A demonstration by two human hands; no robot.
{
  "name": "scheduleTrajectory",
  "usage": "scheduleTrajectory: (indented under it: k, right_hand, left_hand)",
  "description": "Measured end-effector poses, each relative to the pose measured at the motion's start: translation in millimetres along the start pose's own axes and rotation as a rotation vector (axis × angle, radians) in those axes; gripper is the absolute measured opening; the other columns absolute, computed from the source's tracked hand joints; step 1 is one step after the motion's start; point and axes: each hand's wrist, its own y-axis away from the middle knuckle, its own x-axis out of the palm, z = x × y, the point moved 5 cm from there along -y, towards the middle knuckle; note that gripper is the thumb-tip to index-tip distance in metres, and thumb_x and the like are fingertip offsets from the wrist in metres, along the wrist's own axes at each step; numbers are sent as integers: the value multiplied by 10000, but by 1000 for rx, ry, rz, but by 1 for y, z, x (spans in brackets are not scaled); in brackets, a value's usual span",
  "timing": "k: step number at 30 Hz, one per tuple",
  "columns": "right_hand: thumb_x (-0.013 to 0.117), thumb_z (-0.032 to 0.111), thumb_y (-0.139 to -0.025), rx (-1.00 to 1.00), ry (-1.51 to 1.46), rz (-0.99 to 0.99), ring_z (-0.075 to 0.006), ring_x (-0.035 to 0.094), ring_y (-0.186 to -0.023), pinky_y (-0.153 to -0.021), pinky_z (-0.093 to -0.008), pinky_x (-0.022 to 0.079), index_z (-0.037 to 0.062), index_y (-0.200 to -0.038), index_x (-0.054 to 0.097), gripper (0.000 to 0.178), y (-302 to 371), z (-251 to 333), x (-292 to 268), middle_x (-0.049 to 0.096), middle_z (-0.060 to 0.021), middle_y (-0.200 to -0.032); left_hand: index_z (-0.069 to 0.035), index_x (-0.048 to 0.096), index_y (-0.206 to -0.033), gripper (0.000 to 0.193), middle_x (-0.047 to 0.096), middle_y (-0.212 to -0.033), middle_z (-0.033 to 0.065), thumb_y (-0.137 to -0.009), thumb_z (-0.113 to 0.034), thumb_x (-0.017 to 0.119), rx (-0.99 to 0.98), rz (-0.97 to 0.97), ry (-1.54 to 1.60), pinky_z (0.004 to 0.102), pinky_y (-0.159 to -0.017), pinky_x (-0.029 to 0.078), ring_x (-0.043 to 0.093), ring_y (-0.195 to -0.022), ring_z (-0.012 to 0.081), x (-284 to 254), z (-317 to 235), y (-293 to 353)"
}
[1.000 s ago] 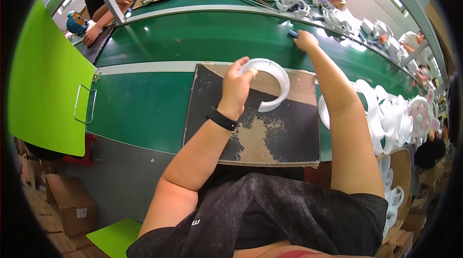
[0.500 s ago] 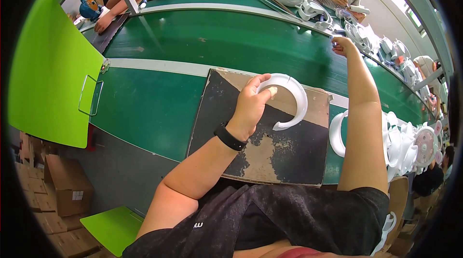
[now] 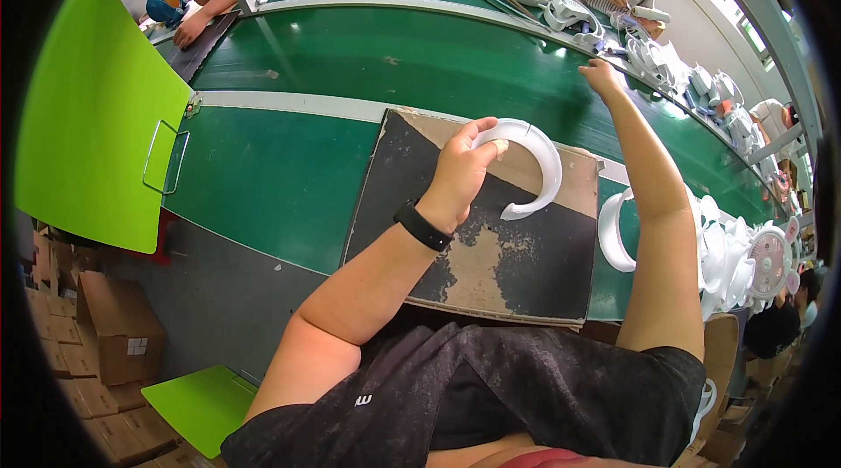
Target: The person assembles white plastic ring components by hand at a production line workstation.
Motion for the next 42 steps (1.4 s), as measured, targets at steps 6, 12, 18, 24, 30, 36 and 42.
scheduleTrajectory:
  k: [6, 12, 18, 24, 30, 36, 42]
  right_hand:
    - [636, 360, -775, -369, 60, 270, -319, 542, -1114, -968, -379, 408, 31, -1169, 592, 515, 88, 68, -7, 575, -181, -1200]
    - [633, 420, -789, -695, 90, 538, -353, 528, -1117, -967, -396, 404, 51, -1275, 500, 625, 246, 122, -26, 514, -209, -1257]
    - [651, 359, -796, -515, 75, 409, -371, 518, -1132, -933, -385, 420, 23, -1390, 308, 764, 326, 122, -35, 435, -278, -1316]
    - [622, 336, -814, -296, -256, 142, -333, 604, -927, -833, -376, 458, -7, -1307, 430, 631, 303, 84, -11, 575, -231, -1138]
    - [587, 200, -867, -295, -636, 69, -199, 597, -823, -745, -300, 445, -20, -981, 636, 253, 285, 60, 3, 642, -122, -902]
    - [568, 186, -909, -152, -1002, 9, -100, 557, -880, -776, -239, 439, -47, -1004, 630, 259, 279, 50, 0, 621, -61, -976]
    - [560, 186, -917, -153, -1081, -91, -125, 562, -919, -830, -237, 424, -41, -1013, 639, 259, 277, 42, -1, 620, -70, -1010]
  left_hand:
    - [10, 470, -1238, 436, 552, -1124, 76, -839, -125, 584, 29, 11, -5, 241, -916, 340, 476, -1058, 141, -6, 2, -4]
    - [19, 465, -1226, 414, 517, -1161, 100, -846, -106, 571, 73, 46, 82, 262, -952, 345, 476, -1080, 155, -4, 4, -5]
    - [27, 466, -1219, 413, 481, -1192, 127, -850, -119, 578, 53, 32, 111, 268, -937, 380, 478, -1091, 174, -4, -2, 0]
    - [26, 479, -1213, 407, 484, -1163, 116, -851, -126, 585, 51, 72, 51, 258, -920, 393, 490, -1069, 168, 3, 1, -1]
    - [23, 475, -1201, 386, 510, -1109, 86, -851, -91, 590, 78, 82, 191, 250, -883, 418, 539, -980, 137, 0, 5, -6]
    - [19, 404, -1271, 470, 511, -1140, 78, -879, -176, 577, 80, 51, 43, 235, -879, 382, 500, -1016, 132, 1, 4, -2]
    - [29, 362, -1309, 549, 504, -1154, 88, -887, -242, 585, 77, 24, -31, 242, -888, 367, 480, -1038, 129, 2, 5, -3]
